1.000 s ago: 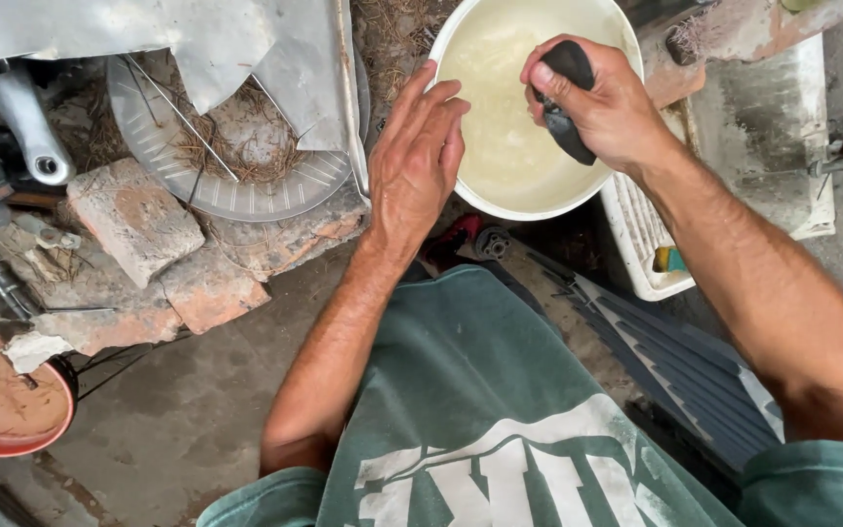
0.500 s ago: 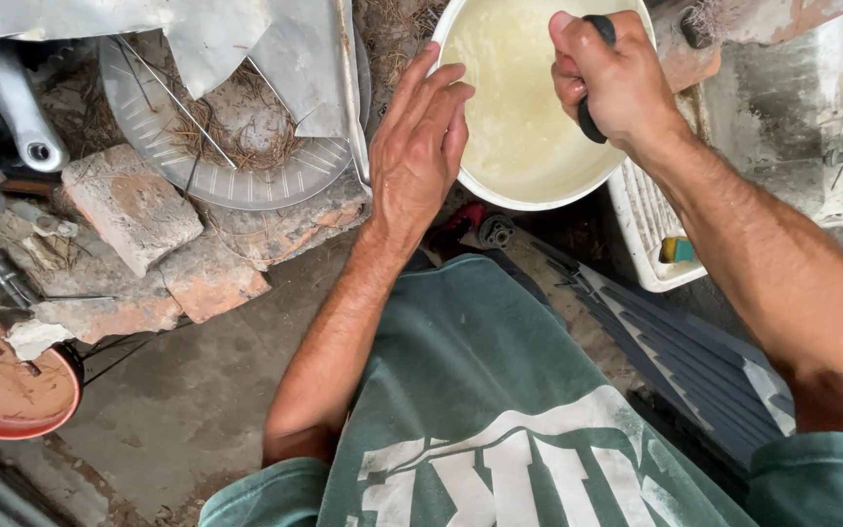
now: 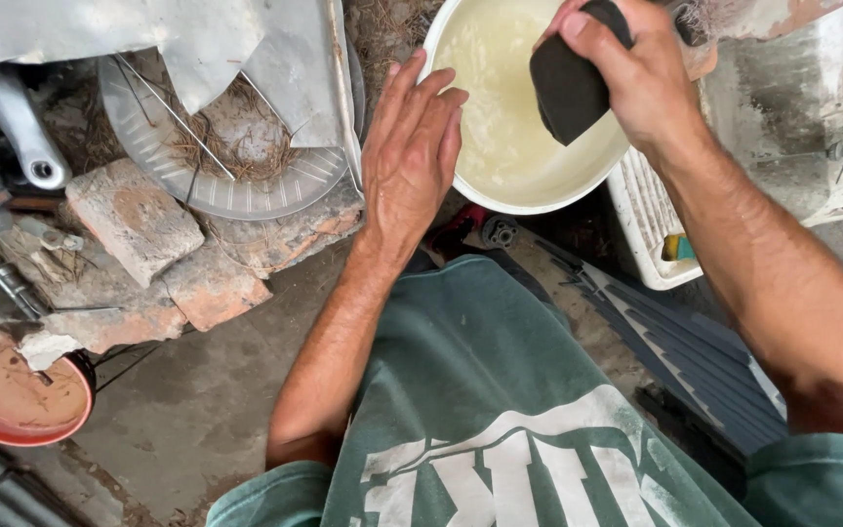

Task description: The person repeatedly wets and scrubs a black rectangular sponge in a white bucket of water, then rinses it under a running tap in a sink. The person squeezes the sponge multiple times and returns it to the bucket to continue scrubbing.

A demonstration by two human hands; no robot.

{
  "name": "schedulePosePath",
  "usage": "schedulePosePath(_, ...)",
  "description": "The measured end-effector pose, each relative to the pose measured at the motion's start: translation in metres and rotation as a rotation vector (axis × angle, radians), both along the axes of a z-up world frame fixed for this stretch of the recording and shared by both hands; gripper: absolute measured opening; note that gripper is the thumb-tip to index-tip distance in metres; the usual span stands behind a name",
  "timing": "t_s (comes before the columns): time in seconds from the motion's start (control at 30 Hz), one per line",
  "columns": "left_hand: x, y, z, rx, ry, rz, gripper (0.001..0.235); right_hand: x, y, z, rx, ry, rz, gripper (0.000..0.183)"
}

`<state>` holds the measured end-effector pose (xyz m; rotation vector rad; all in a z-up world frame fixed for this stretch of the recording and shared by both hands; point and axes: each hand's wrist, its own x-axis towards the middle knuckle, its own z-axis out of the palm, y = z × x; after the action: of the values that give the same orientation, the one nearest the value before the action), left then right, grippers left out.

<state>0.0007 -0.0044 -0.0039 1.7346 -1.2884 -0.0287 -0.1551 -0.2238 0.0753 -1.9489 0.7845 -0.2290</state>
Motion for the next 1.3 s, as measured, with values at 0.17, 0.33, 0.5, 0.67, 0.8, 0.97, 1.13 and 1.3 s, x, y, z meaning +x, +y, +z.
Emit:
schedulePosePath(0.17,-0.013,-0.009,0.018,0.035,0.057,-0.02,0.024,0.0,0.013,0.022,0.041,-0.155,0.062,0.041)
schedulePosePath(0.33,-0.026,-0.018,0.075,0.073,0.349,-0.095,0.04,0.0,0.026,0.029,-0.026,-0.303,0.039,0.053)
schedulePosePath(0.5,-0.041,-0.035,0.062,-0.022,1.187,-0.157,0.051,0.001,0.043,0.03,0.115,-0.467,0.067,0.067)
schedulePosePath(0.67,-0.037,-0.03,0.057,-0.116,1.21,-0.191,0.047,-0.008,0.058,0.036,0.094,-0.441,0.082,0.08)
schedulePosePath(0.8,-0.035,-0.019,0.07,-0.008,0.98,-0.208,0.046,-0.016,0.063,0.03,0.305,-0.417,0.008,0.087)
schedulePosePath(0.97,-0.032,-0.005,0.077,-0.005,1.064,-0.406,0.055,-0.032,0.063,0.031,0.229,-0.549,0.07,0.09)
schedulePosePath(1.13,-0.042,-0.011,0.092,0.048,1.17,-0.335,0.058,-0.05,0.06,0.02,0.186,-0.578,0.089,0.096)
schedulePosePath(1.3,-0.056,-0.008,0.079,-0.112,1.072,-0.255,0.018,-0.103,0.003,0.009,0.101,-0.817,-0.272,0.088)
